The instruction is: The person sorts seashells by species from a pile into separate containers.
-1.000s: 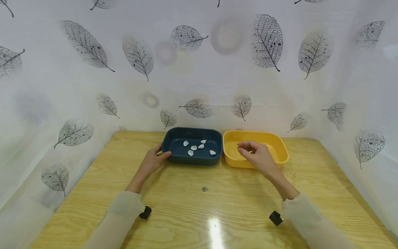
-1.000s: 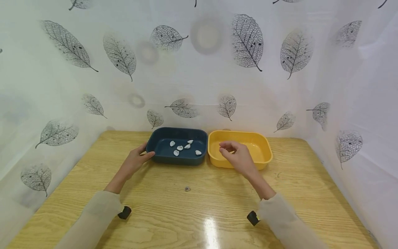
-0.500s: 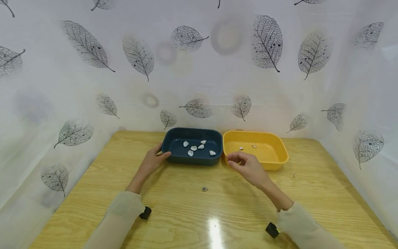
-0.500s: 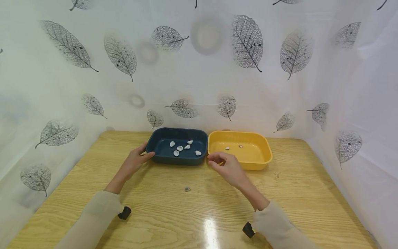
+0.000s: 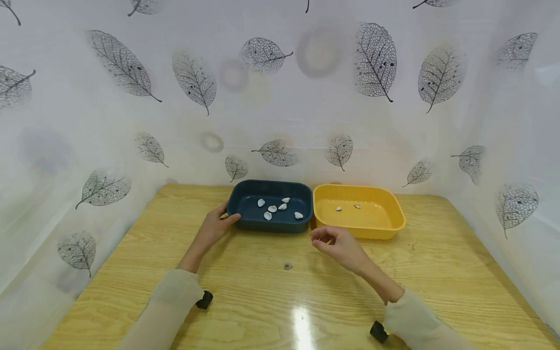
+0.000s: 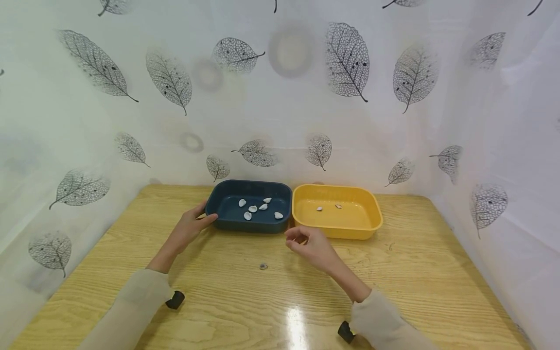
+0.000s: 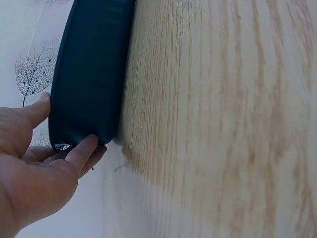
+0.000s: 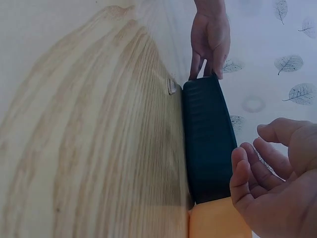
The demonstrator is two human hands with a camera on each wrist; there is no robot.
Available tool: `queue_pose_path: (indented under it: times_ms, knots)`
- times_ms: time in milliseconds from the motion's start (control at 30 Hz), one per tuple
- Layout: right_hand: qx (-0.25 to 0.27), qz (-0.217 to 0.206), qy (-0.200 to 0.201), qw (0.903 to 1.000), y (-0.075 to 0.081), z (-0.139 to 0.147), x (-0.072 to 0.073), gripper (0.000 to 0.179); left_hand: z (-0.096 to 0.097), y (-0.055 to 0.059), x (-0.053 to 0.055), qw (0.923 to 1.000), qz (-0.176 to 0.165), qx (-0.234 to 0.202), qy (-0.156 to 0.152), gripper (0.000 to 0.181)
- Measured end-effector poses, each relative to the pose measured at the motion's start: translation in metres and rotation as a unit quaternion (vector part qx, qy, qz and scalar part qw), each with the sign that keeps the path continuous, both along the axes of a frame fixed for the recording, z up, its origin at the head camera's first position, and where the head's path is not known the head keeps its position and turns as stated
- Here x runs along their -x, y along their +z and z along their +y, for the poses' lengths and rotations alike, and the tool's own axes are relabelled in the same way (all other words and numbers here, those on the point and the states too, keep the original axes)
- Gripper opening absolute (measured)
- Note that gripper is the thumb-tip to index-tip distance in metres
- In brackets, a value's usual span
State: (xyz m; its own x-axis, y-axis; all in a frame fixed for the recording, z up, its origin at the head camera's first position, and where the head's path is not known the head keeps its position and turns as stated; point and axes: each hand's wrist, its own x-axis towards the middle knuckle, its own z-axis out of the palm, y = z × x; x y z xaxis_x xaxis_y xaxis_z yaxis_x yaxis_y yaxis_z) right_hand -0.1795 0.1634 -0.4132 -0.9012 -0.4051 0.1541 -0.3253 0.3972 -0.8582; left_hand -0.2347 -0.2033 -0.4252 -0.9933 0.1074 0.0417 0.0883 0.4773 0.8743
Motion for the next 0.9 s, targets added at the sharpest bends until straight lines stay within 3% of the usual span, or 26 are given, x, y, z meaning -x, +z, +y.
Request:
queue_pose_path:
  times_ms: [433, 900]
  knots:
    - [-0.008, 0.009, 0.04, 0.9991, -0.016, -0.007, 0.003, 0.023, 0.0, -0.002, 0.0, 1.0, 0.004, 0.004, 0.005, 0.071]
    - [-0.033, 0.02, 0.102, 0.994, -0.03, -0.036, 0.0, 0.019, 0.0, -0.002, 0.0, 0.9999, -0.008, 0.005, 0.007, 0.072]
